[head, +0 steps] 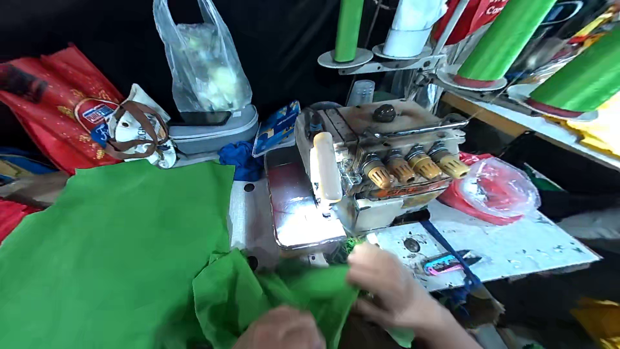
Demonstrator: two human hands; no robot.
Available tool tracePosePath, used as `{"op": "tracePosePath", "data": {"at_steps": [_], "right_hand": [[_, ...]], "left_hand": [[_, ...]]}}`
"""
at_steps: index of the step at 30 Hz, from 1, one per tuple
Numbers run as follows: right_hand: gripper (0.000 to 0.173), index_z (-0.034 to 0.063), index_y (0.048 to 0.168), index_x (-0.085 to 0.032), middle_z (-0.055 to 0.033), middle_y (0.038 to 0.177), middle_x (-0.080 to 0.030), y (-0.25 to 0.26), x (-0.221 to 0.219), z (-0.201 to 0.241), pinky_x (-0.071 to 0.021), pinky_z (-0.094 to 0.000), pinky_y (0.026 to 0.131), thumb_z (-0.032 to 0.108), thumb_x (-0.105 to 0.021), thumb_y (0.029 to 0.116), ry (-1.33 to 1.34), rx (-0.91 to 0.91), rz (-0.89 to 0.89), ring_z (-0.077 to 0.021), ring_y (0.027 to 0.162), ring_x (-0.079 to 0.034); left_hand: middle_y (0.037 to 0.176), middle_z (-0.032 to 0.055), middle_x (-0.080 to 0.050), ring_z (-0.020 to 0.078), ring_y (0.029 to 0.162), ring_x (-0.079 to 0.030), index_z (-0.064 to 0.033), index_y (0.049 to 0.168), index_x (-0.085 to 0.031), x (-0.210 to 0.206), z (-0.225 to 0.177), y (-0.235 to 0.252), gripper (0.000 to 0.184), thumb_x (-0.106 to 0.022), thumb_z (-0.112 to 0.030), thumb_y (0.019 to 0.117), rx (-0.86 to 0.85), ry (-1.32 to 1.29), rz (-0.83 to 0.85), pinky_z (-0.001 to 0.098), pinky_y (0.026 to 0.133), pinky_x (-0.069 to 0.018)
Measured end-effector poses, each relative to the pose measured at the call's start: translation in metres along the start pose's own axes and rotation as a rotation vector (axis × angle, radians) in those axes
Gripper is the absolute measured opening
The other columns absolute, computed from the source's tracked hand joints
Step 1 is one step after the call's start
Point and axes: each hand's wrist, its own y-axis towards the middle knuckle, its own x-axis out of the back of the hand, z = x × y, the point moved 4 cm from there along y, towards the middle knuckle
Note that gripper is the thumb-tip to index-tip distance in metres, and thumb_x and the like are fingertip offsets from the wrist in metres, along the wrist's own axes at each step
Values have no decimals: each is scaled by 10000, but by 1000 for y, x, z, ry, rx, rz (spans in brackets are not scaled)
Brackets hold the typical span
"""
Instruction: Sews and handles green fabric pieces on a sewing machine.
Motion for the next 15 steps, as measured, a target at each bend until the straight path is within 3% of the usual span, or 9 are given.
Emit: {"op": "tracePosePath", "data": {"at_steps": [2, 5, 7, 8, 10, 11, 12, 13, 15], "right_hand": [[377, 115, 813, -638, -15, 708, -561, -4, 16, -20, -511, -286, 680, 435, -570, 1001, -62, -60, -4, -139, 715, -583], [412, 133, 925, -687, 30, 753, -529, 8, 30, -6, -465, -235, 695, 535, -612, 971, -162, -67, 57, -96, 750, -539], [276, 151, 977, -726, 21, 799, -599, 9, 34, 5, -519, -267, 699, 416, -662, 935, -261, -98, 104, -130, 779, -597], [181, 141, 955, -747, 6, 807, -617, 11, 37, 7, -546, -294, 688, 292, -686, 875, -273, -127, 95, -154, 782, -623], [178, 86, 982, -746, -24, 905, -657, 20, 48, 14, -573, -323, 737, 93, -677, 818, -129, -246, 31, -156, 855, -654], [215, 62, 1042, -709, -25, 1003, -678, 29, 55, 21, -585, -304, 791, 14, -638, 845, 7, -314, -12, -119, 917, -664], [225, 63, 1102, -668, 4, 1059, -691, 39, 61, 28, -586, -260, 819, -3, -592, 901, 142, -374, -59, -61, 940, -667], [210, 82, 1138, -638, 38, 1061, -693, 51, 65, 36, -583, -231, 822, 15, -553, 957, 283, -441, -111, -18, 933, -663], [198, 131, 1135, -601, 94, 987, -648, 75, 67, 51, -573, -192, 763, 30, -502, 995, 493, -525, -206, 28, 862, -638]], "left_hand": [[923, 143, -698, 259, 899, -689, -10, 950, -688, -8, 9, 19, 149, -660, -154, 928, -11, 167, -127, 391, 831, -567], [932, 40, -707, 126, 908, -678, -95, 968, -687, 7, 17, 25, 167, -633, -252, 960, -67, 324, -331, 272, 812, -562], [936, 9, -709, 77, 913, -678, -94, 950, -710, 31, 11, 16, 191, -642, -273, 944, -15, 373, -388, 232, 823, -571], [908, 41, -726, 117, 885, -702, -53, 918, -744, 41, 2, 13, 212, -674, -249, 880, 28, 393, -413, 275, 813, -583], [900, 126, -725, 222, 865, -715, 22, 926, -745, 57, -12, 8, 253, -763, -207, 822, 106, 381, -358, 383, 809, -583], [914, 119, -724, 229, 867, -709, 1, 980, -741, 63, -10, 4, 303, -803, -253, 827, 123, 397, -305, 401, 807, -581], [915, 45, -717, 174, 848, -703, -91, 1059, -721, 66, -1, -2, 364, -789, -369, 835, 98, 494, -255, 373, 775, -597], [906, 45, -716, 196, 830, -705, -106, 1125, -710, 69, 6, -8, 441, -808, -395, 806, 93, 546, -206, 417, 751, -599], [885, 114, -726, 305, 837, -710, -61, 1140, -719, 81, 16, -19, 521, -896, -324, 727, 162, 567, -93, 559, 778, -569]]}}
